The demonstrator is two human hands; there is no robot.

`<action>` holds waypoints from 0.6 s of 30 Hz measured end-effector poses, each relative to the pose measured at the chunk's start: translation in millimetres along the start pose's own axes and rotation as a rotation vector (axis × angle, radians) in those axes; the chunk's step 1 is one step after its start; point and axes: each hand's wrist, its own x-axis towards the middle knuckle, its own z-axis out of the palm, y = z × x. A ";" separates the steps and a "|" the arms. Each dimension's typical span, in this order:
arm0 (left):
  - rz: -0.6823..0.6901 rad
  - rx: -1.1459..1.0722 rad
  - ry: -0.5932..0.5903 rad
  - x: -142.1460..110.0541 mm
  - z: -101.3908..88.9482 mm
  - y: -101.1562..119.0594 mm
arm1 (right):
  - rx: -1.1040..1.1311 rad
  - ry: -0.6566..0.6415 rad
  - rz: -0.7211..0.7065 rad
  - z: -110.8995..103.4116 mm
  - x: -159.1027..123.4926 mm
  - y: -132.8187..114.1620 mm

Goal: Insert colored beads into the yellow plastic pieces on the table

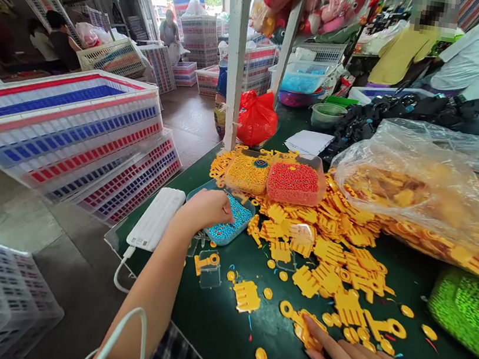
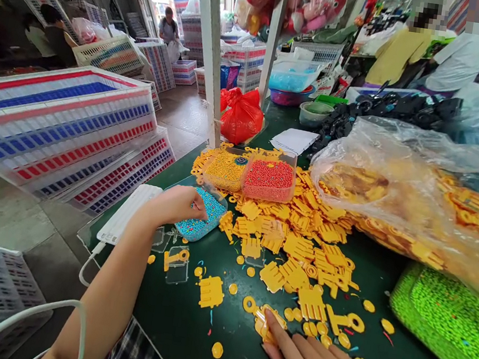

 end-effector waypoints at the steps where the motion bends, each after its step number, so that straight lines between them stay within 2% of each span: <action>1: -0.021 0.012 0.034 -1.7 -3.0 1.1 | -0.009 -0.001 0.007 -3.6 2.2 -1.3; 5: -0.074 0.034 0.169 -8.7 -12.8 7.7 | -0.084 -0.027 0.097 -15.6 4.1 -4.6; 8: -0.067 0.039 0.080 -11.0 -12.4 11.4 | -0.132 -0.068 0.168 -20.8 1.7 -4.6; 12: -0.071 0.052 -0.061 -9.1 -6.4 10.1 | -0.174 -0.096 0.190 -23.6 -0.3 -3.8; 18: -0.084 0.071 -0.134 -3.2 0.6 6.7 | -0.212 -0.103 0.172 -23.0 -0.7 -4.7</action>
